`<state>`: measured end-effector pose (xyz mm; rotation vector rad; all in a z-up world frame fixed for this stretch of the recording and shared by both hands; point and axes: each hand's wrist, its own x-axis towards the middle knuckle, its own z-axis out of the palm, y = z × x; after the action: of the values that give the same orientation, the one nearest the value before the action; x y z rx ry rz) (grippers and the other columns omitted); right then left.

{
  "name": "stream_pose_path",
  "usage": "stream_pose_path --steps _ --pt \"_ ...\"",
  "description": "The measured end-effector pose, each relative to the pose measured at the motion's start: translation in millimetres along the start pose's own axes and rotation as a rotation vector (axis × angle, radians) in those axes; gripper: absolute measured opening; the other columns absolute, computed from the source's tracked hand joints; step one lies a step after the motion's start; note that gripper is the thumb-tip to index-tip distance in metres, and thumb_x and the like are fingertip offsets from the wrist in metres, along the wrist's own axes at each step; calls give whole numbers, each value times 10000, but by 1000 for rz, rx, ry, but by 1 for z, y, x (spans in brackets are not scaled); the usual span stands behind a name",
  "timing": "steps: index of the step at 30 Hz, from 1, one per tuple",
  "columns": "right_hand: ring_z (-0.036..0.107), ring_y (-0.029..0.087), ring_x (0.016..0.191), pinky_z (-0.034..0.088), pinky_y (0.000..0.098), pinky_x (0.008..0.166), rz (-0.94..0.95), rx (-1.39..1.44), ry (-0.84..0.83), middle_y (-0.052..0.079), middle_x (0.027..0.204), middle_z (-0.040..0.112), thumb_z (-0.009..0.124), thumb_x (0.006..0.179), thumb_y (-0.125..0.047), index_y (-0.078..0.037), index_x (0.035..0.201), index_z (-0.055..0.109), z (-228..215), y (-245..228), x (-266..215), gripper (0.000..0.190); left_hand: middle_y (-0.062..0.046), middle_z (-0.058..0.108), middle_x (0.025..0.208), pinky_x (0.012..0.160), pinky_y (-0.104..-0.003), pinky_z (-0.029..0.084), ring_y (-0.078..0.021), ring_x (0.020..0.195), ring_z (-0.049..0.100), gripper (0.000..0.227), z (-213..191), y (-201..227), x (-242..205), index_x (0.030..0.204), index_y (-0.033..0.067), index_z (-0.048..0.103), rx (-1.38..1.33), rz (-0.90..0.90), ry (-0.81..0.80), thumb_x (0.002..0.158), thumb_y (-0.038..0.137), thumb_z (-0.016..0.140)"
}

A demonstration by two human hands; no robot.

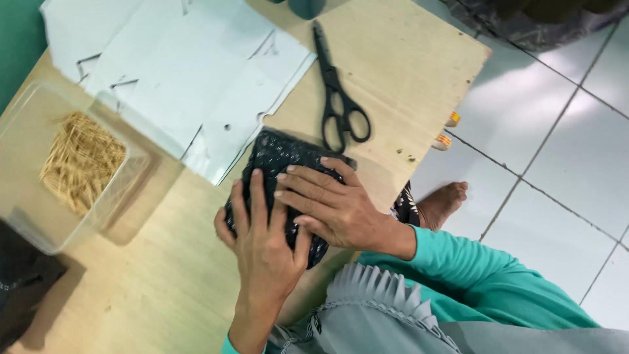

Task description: The person places toothpicks into a small blue container, closes it, and puts it into a white box. They then close the box and wrap it in black bubble wrap, folding the material around the box to create a sealed package.

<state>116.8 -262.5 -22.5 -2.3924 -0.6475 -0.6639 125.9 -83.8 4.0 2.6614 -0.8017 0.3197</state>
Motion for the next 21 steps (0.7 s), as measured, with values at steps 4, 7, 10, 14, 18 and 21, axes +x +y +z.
stream_pose_path --steps 4,7,10,14,18,21 --pt "515 271 1485 238 553 1267 1 -32 -38 88 1566 526 399 1149 -328 -114 1514 504 -4 10 -12 436 -178 468 1593 1122 -570 268 -420 1461 423 567 -5 2 2 1462 120 591 94 5 -31 1005 450 525" --pt "536 283 1456 258 572 1242 3 10 -25 91 1530 555 467 1135 -308 -113 1466 552 -14 14 -19 393 -169 475 1599 1126 -561 285 -412 1468 435 601 -7 3 2 1501 149 553 137 3 -50 1014 500 513" --pt "607 296 1395 313 560 1224 24 123 74 93 1467 610 605 1085 -226 -130 1373 630 -17 29 -45 305 -166 459 1617 1135 -570 283 -415 1495 408 630 -8 3 1 1539 165 515 137 -11 -78 1014 513 513" --pt "632 326 1100 531 434 985 317 262 365 180 1122 640 496 1045 -5 -14 1037 600 -49 55 -79 106 -187 489 1598 1108 -585 321 -431 1474 446 611 -9 6 2 1517 152 550 162 -12 -61 1022 507 505" --pt "570 224 946 481 347 871 801 417 761 112 1009 582 470 1040 -22 -20 1059 595 -55 77 -129 127 -190 491 1600 1108 -591 317 -449 1468 454 611 -8 6 2 1527 144 544 182 5 -81 1036 503 475" --pt "573 175 809 442 288 767 1146 814 914 64 895 599 529 995 -53 -57 1021 618 -33 96 -178 94 -185 471 1619 1114 -603 315 -445 1480 442 618 -7 5 1 1519 131 558 178 -2 -86 1027 501 505"
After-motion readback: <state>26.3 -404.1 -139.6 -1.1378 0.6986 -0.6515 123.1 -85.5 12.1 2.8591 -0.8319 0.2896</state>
